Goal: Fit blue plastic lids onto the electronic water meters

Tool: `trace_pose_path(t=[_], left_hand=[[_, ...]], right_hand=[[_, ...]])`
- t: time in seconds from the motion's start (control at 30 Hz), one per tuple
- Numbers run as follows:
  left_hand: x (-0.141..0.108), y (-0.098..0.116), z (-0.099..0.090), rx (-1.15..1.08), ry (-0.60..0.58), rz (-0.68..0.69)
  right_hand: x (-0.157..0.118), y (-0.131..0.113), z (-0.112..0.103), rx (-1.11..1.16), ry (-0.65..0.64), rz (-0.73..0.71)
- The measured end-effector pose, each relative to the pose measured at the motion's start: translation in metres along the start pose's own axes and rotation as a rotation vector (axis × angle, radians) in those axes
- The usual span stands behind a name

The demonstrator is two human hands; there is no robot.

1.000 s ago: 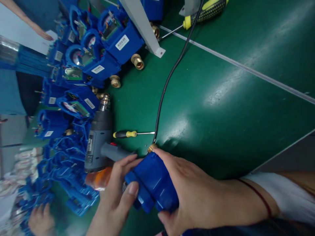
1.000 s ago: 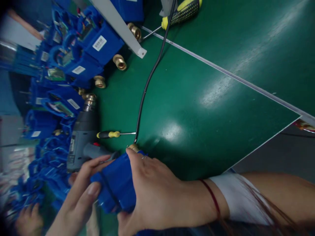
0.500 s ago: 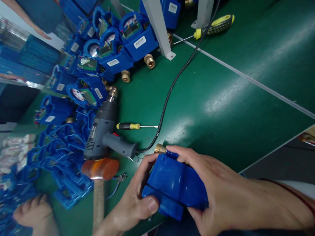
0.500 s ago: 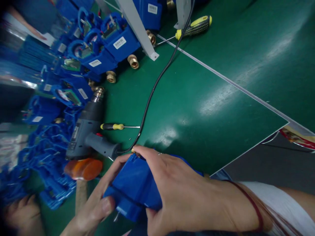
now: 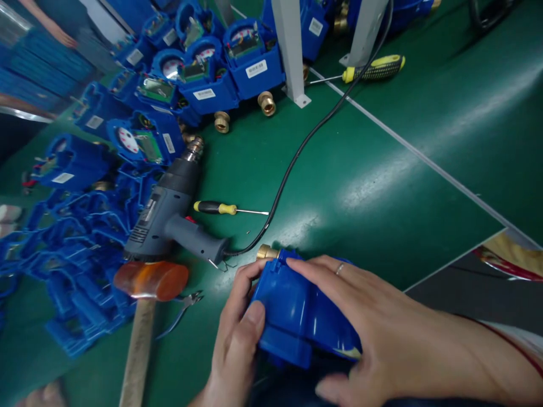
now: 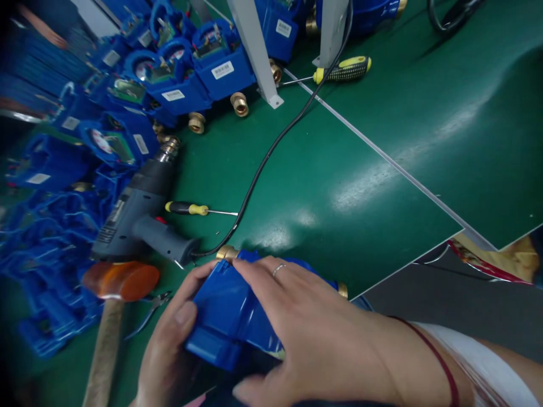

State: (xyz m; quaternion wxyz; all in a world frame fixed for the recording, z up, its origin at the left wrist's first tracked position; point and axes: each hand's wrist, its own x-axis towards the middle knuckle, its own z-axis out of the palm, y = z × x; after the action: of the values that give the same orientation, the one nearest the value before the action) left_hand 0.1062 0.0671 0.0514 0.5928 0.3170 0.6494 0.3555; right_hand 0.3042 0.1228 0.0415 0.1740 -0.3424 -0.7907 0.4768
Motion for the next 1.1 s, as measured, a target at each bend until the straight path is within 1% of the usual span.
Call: trace_pose_path(t=[0.07,0.13,0.23,0.3,0.4,0.53,0.67,0.77,0.9,1.0,1.03,1.1], left_hand=[[0.003,-0.003,0.000,0.008,-0.020,0.068],[0.005,-0.004,-0.002,0.042,-0.051,0.121],[0.007,-0.004,-0.005,0.092,-0.077,0.125],[0.009,-0.003,-0.007,0.103,-0.073,0.125],[0.013,-0.003,-0.010,0.121,-0.035,0.164],[0.017,-0.006,-0.013,0.170,-0.023,0.224],[0.020,-0.008,-0.012,0.172,-0.010,0.262],[0.020,-0.007,-0.010,0.164,-0.008,0.261],[0.018,-0.005,-0.008,0.187,0.028,0.276],[0.015,-0.009,-0.004,0.245,0.067,0.370],[0.014,-0.011,-0.003,0.261,0.084,0.415],[0.012,-0.016,0.001,0.273,0.133,0.491]], right_hand=[[-0.002,-0.004,0.001,-0.038,-0.037,0.009],[-0.002,-0.007,0.002,-0.069,-0.040,0.038],[0.002,-0.006,0.000,-0.066,-0.049,0.067],[0.005,-0.005,-0.003,-0.038,-0.075,0.073],[0.009,-0.005,-0.006,-0.015,-0.101,0.093],[0.013,-0.006,-0.006,-0.026,-0.112,0.108],[0.016,-0.005,-0.010,-0.045,-0.116,0.089],[0.016,-0.005,-0.013,-0.077,-0.126,0.090],[0.013,-0.012,-0.008,-0.201,-0.052,0.044],[0.010,-0.018,0.004,-0.357,0.039,0.008],[0.010,-0.019,0.008,-0.384,0.062,0.013],[0.010,-0.019,0.015,-0.363,0.126,0.045]])
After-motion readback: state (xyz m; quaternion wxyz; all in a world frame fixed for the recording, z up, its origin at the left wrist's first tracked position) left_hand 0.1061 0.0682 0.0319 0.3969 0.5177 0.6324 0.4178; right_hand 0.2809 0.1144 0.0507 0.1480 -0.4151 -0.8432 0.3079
